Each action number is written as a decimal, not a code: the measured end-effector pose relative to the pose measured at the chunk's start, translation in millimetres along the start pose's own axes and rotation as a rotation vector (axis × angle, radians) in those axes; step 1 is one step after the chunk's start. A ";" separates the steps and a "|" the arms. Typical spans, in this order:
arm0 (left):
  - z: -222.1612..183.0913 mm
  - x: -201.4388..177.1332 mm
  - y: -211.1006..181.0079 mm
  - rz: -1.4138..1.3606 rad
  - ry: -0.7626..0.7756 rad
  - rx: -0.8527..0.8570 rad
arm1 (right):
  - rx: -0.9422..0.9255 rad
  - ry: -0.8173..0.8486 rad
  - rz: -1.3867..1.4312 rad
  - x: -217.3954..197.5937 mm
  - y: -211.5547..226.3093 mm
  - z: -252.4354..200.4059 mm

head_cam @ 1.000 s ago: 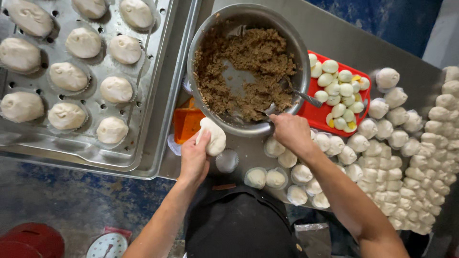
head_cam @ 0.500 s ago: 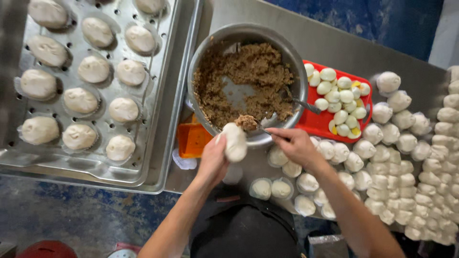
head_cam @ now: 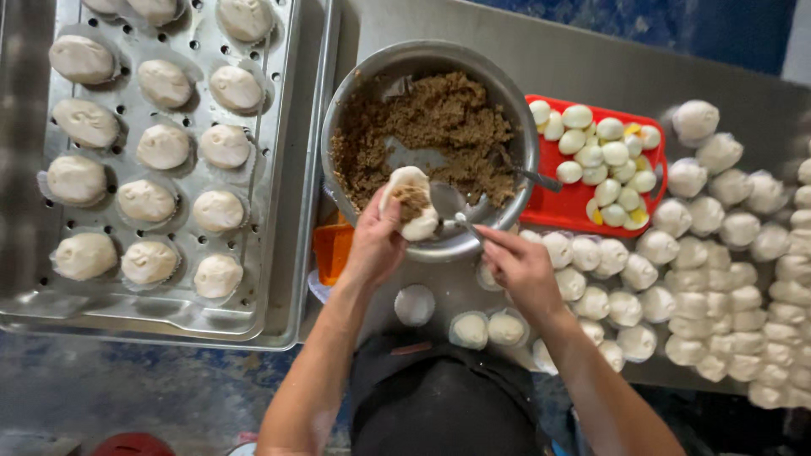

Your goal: The person fills dough portions with a brown meat mixture and a hard-boiled egg half using a spoon, seals the dough by hand by folding and rolling it into a ball, and then places the finished buns onto a large metal steamer tray.

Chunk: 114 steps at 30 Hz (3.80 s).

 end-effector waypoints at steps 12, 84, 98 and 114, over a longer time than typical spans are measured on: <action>-45.8 -42.4 -68.0 0.135 -0.209 0.070 | -0.421 -0.032 -0.759 -3.7 14.6 21.9; -101.8 -49.1 48.2 0.503 -0.288 -0.256 | -0.173 -0.041 -0.173 -12.8 -125.4 -3.0; -99.3 -72.2 63.2 0.768 -0.183 -0.197 | -0.477 -0.198 -0.295 29.5 -144.0 -22.4; -65.1 -75.2 118.9 0.707 -0.061 -0.208 | -0.137 -0.071 0.085 14.1 -137.7 -31.2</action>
Point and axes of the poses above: each hand's wrist, its own z-axis towards the middle knuckle, its own x-axis out of the palm, y = z × x, the point moved 7 cm from there along z, towards the middle knuckle, and after that the axes turned 8 degrees about -y, right-handed, at the moved point
